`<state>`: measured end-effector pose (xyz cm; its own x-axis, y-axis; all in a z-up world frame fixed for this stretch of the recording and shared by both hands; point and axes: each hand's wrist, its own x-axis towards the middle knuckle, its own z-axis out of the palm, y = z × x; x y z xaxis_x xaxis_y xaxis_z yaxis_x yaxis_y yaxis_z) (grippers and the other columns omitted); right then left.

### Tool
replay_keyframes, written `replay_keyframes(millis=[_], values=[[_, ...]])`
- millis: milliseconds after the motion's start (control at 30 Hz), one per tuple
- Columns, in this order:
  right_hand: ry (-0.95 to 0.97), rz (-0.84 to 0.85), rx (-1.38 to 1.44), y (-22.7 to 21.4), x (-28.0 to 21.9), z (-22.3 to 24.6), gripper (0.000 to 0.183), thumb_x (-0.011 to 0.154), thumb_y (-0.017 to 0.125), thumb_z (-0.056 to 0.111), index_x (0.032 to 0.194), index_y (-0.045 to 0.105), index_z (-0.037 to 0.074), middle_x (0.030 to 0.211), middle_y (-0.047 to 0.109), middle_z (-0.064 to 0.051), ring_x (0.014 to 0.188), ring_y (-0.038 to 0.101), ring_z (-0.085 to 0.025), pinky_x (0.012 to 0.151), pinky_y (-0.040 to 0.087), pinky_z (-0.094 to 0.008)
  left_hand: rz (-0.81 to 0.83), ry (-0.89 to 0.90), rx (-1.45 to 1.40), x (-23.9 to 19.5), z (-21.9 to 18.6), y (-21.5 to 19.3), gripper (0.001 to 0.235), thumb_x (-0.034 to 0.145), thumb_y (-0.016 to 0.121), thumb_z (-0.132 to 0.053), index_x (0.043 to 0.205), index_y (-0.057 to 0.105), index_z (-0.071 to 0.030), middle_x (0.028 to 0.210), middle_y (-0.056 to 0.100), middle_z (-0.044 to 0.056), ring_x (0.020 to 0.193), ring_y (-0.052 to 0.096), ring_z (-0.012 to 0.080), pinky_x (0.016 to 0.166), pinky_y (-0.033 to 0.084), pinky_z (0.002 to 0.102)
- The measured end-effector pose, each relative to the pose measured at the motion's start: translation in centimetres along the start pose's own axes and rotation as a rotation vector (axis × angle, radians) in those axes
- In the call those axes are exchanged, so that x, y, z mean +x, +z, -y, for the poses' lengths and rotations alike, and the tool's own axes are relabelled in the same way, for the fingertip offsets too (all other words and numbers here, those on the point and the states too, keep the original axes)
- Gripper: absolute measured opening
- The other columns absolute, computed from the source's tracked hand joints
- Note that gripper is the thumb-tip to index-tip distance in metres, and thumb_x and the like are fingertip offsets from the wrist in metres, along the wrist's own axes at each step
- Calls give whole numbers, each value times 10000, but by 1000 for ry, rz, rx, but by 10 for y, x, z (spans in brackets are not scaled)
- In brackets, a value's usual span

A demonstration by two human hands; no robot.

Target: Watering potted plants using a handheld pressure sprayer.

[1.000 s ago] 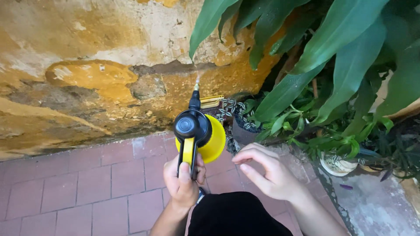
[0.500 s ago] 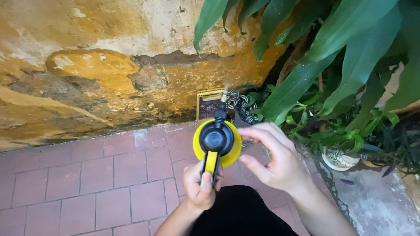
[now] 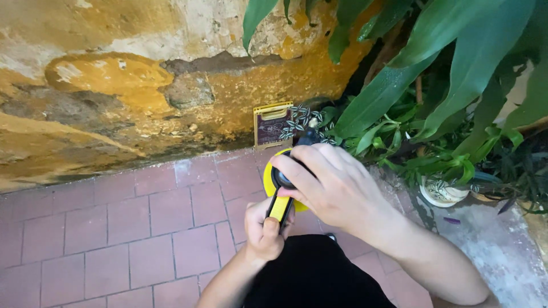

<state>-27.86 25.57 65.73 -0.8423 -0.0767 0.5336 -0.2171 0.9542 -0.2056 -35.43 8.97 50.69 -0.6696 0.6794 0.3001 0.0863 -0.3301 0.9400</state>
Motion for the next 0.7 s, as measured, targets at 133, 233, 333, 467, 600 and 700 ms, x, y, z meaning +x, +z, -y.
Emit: replay_keyframes(millis=[133, 233, 333, 467, 600, 700], values=[[35, -299, -255, -68, -6, 9, 517, 839, 749, 464, 1231, 647, 142, 1011, 612, -71, 927, 586, -300, 826, 453, -461, 205, 119, 260, 12, -4, -5, 728, 1041, 433, -711, 777, 581, -49, 604, 504, 7, 520, 554, 133, 521, 414, 280], [3, -161, -37, -64, 14, -4, 470, 920, 764, 336, 1305, 631, 102, 1111, 618, -121, 970, 600, -320, 866, 477, -433, 139, 102, 202, 17, -6, -5, 716, 1038, 446, -697, 784, 623, -52, 601, 571, 13, 524, 608, 147, 526, 459, 284], [-12, -123, 74, -26, 9, -16, 438, 934, 717, 230, 1335, 602, 97, 1229, 636, -116, 1121, 628, -333, 966, 502, -444, 103, 70, 211, 19, 3, -8, 707, 1043, 447, -676, 745, 610, -56, 561, 557, -7, 485, 595, 131, 504, 456, 276], [9, -72, 157, 36, -3, -20, 410, 887, 711, 220, 1268, 616, 104, 1195, 631, -114, 1108, 622, -339, 979, 476, -463, 50, 33, 151, 13, 15, -11, 729, 1013, 429, -707, 751, 615, -52, 538, 530, -20, 441, 529, 118, 475, 418, 274], [29, -57, 113, 46, -7, -30, 391, 867, 711, 256, 1233, 629, 146, 1190, 643, -54, 1105, 631, -295, 1003, 402, -474, 10, 7, 121, 16, 27, -15, 746, 1007, 406, -721, 735, 600, -54, 541, 528, -23, 443, 514, 110, 458, 382, 265], [-1, -93, -5, 15, -8, -34, 391, 871, 708, 334, 1218, 639, 166, 1145, 651, -25, 1067, 632, -275, 984, 367, -479, 79, -27, 143, 10, 46, -16, 746, 1003, 408, -713, 751, 618, -43, 547, 542, -14, 458, 539, 113, 459, 400, 267]])
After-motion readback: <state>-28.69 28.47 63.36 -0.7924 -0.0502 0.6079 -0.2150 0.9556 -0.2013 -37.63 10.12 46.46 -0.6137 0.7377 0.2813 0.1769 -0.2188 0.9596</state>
